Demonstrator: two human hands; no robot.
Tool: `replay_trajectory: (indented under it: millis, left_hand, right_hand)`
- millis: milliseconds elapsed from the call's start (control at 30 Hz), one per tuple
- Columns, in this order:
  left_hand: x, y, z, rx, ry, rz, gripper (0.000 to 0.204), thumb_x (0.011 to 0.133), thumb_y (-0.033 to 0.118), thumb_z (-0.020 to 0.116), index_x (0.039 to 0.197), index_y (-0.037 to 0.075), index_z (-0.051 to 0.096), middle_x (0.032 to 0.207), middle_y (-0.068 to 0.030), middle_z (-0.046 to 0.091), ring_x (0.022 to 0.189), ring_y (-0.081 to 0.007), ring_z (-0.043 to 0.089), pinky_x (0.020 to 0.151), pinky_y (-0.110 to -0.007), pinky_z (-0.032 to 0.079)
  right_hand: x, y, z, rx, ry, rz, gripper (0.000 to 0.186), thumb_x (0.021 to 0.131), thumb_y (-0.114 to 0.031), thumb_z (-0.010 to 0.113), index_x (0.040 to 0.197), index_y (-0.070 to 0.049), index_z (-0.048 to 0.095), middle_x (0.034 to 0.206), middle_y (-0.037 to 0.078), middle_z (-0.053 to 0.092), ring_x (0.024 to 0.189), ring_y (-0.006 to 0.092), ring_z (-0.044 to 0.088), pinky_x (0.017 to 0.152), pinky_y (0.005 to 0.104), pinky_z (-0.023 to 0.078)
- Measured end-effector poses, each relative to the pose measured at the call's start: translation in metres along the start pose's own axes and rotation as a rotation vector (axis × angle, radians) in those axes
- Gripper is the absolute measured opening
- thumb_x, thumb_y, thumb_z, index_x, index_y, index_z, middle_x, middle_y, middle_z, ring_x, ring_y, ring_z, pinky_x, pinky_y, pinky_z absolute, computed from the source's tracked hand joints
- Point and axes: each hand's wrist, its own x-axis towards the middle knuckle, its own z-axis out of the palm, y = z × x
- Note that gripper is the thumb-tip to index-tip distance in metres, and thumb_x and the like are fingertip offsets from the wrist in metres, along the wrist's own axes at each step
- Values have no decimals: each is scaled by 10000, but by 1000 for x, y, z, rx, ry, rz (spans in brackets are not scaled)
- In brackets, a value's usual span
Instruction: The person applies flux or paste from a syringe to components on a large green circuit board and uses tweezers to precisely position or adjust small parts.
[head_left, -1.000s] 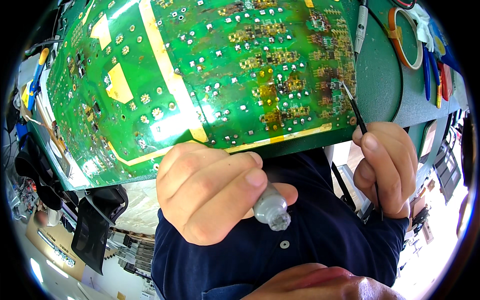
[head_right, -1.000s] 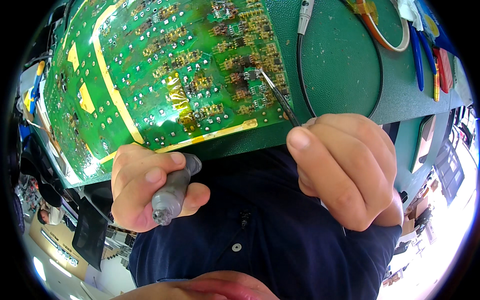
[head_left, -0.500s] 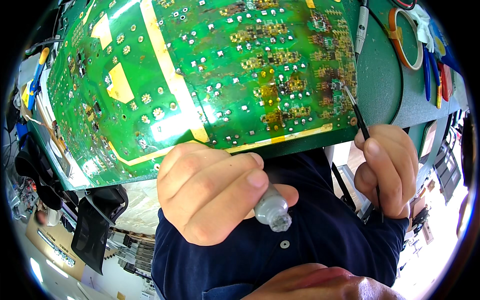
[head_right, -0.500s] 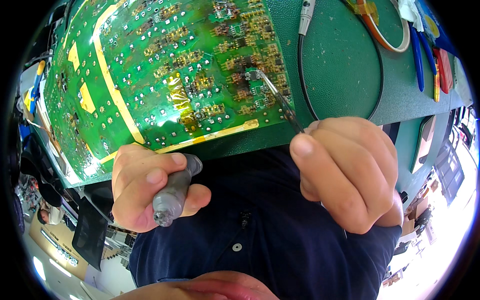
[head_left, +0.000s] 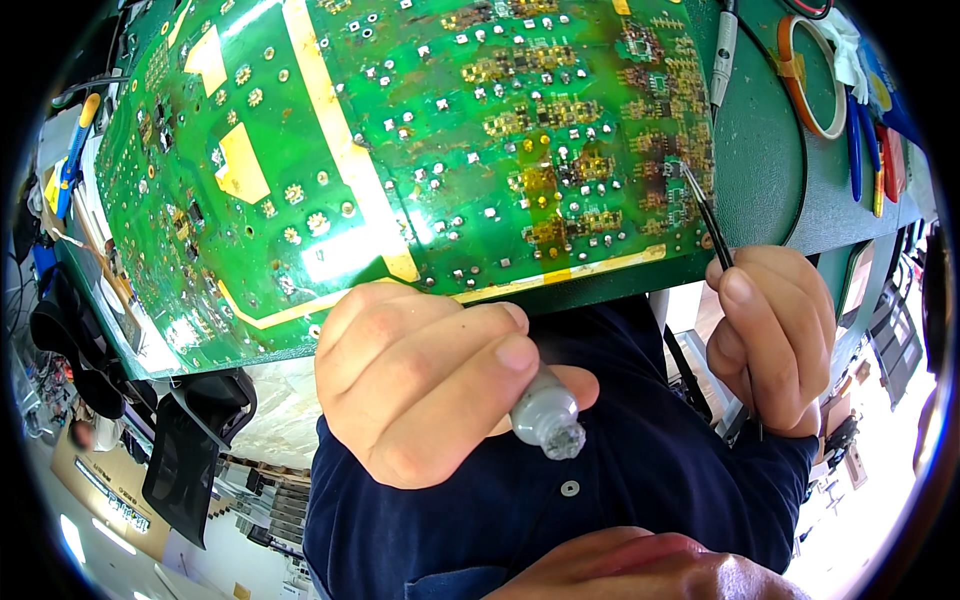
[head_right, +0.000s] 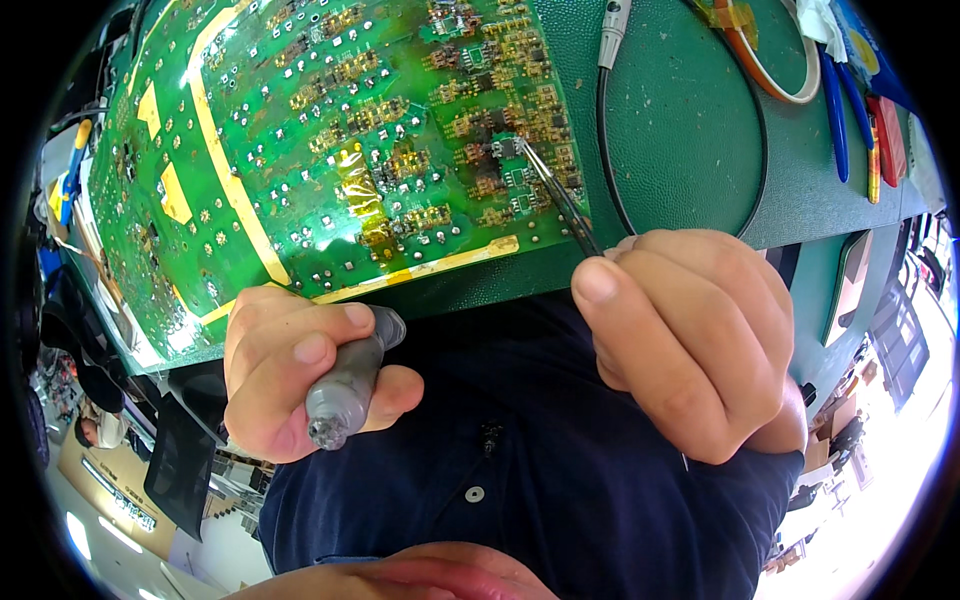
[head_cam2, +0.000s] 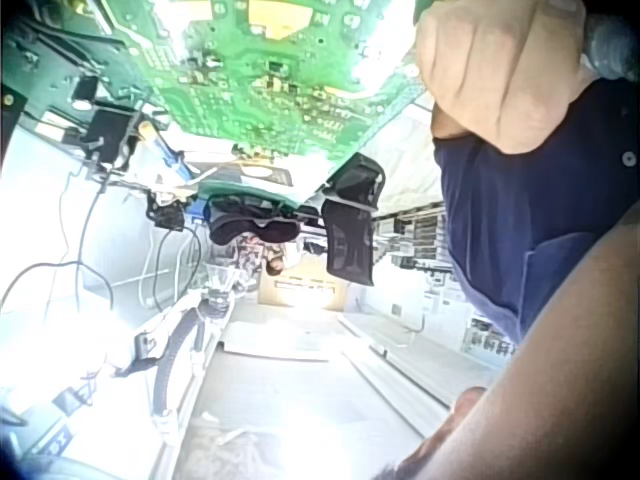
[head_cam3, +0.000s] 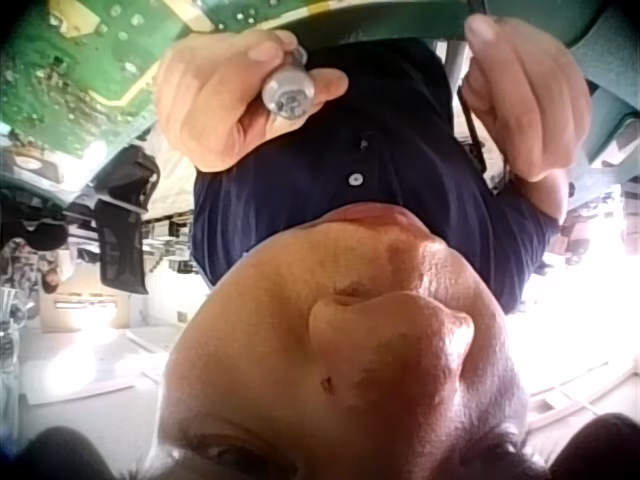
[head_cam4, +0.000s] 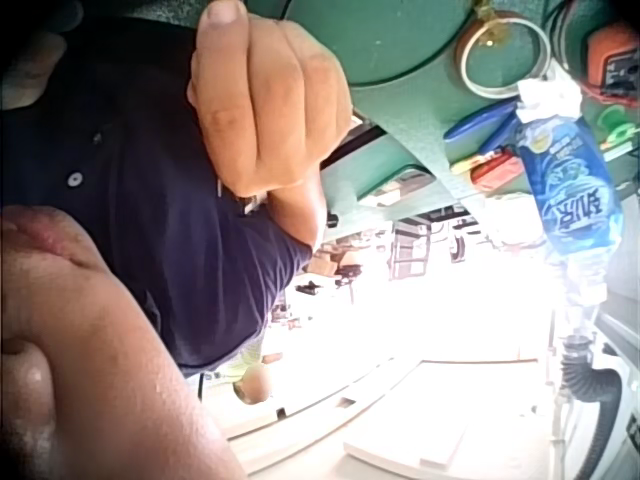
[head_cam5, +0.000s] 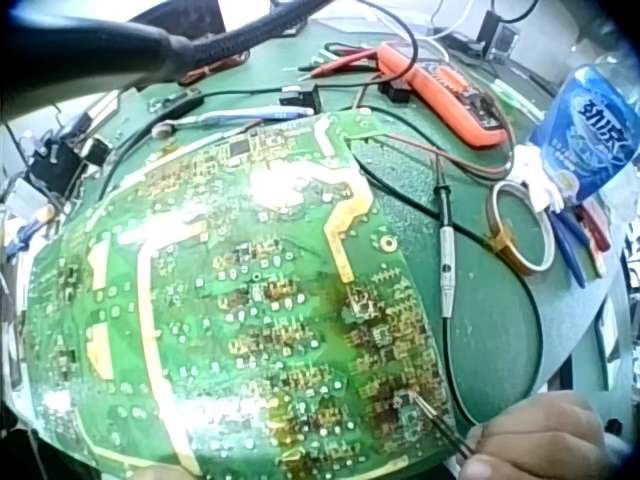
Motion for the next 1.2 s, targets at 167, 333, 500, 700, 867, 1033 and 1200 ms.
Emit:
replay_trajectory:
  millis: [167,333,500,700,867,1033,1200]
  left_hand:
    - [0,0,1,-2,7,5,644,714,350,830,1145,40,467,801,-95,673,579,-178,593,506,-278,386]
    - [0,0,1,-4,8,1,635,719,353,826,1140,40,467,799,-94,672,579,-178,594,503,-276,386]
    - [0,1,1,7,12,0,633,723,358,822,1138,39,466,796,-92,669,577,-179,592,498,-275,385]
    - [-1,0,3,9,31,13,629,729,358,817,1136,34,463,786,-92,665,564,-174,581,491,-270,382]
    - [-2,-1,5,9,53,31,621,736,360,810,1130,29,463,785,-95,667,554,-168,578,481,-263,376]
    - [-1,-1,4,8,50,30,619,737,362,808,1128,28,464,787,-94,668,552,-167,581,479,-261,375]
    - [-2,-1,4,7,54,31,621,735,362,809,1130,30,463,790,-91,669,556,-168,586,480,-263,376]
  right_hand:
    - [2,-1,-2,-16,-27,3,241,685,-37,664,885,92,622,626,130,576,475,212,567,364,266,450]
    - [-5,-4,0,-29,57,27,240,688,-26,668,900,75,617,641,124,579,489,212,572,376,266,459]
    - [1,-11,-1,2,-12,25,262,672,-32,682,908,64,618,670,124,586,512,209,579,396,267,472]
    - [0,-7,1,-25,-31,-9,314,621,-40,686,909,74,631,671,125,581,525,210,574,405,268,473]
    - [1,-4,0,-26,-49,-34,324,609,-70,672,893,83,645,666,131,576,520,215,569,404,269,468]
    - [1,-5,-3,-11,-71,-25,333,606,-103,659,884,80,657,670,129,574,519,215,564,402,270,463]
    - [2,-5,-2,-35,-67,-43,356,593,-112,653,896,75,662,674,127,574,525,211,564,401,268,462]
